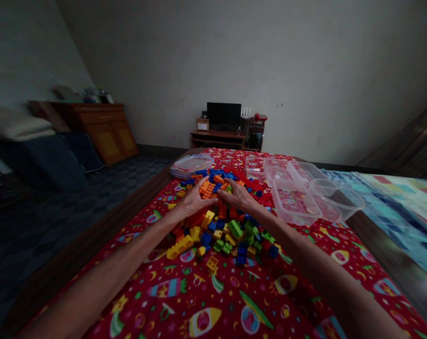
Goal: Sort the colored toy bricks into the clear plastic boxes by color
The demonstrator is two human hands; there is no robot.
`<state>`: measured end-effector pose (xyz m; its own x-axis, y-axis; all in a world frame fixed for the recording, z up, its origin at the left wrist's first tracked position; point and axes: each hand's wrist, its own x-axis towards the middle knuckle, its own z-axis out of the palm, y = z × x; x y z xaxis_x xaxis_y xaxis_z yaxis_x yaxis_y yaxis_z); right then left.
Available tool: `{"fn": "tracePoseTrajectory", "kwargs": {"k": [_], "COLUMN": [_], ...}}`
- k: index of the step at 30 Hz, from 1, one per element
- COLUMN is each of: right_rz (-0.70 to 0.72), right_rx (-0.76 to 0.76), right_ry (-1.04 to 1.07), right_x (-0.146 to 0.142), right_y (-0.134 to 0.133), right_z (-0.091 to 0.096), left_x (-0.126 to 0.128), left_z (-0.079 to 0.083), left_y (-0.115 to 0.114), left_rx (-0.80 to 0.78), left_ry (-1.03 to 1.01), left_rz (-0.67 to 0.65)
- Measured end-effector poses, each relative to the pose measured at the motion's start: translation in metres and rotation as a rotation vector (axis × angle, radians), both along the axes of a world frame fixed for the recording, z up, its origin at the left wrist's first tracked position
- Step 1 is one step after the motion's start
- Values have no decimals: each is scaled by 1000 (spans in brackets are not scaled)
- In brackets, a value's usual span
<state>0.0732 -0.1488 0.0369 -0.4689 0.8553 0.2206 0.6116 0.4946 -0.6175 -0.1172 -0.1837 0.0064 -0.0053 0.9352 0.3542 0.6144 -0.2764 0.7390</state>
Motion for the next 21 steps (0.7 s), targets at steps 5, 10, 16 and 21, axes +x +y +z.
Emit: {"fn": "tracePoseTrajectory", "kwargs": {"k": [5, 10, 16, 21], "right_rz": [92, 46, -39, 122], "right_rx": [-178, -79, 201, 115], "right_ry": [169, 127, -167, -324], "right_x": [3, 17, 1, -37], "right_y": [6, 39, 107, 138], "right_z": [27, 56, 59, 47], "left_x": [9, -3, -13, 11], "left_z": [24, 37, 28, 22], "left_y": [4, 9, -56, -133], "left_rx": [50, 135, 176, 208], "left_ry": [52, 266, 576, 885], "left_rz": [-44, -108, -186, -603]}}
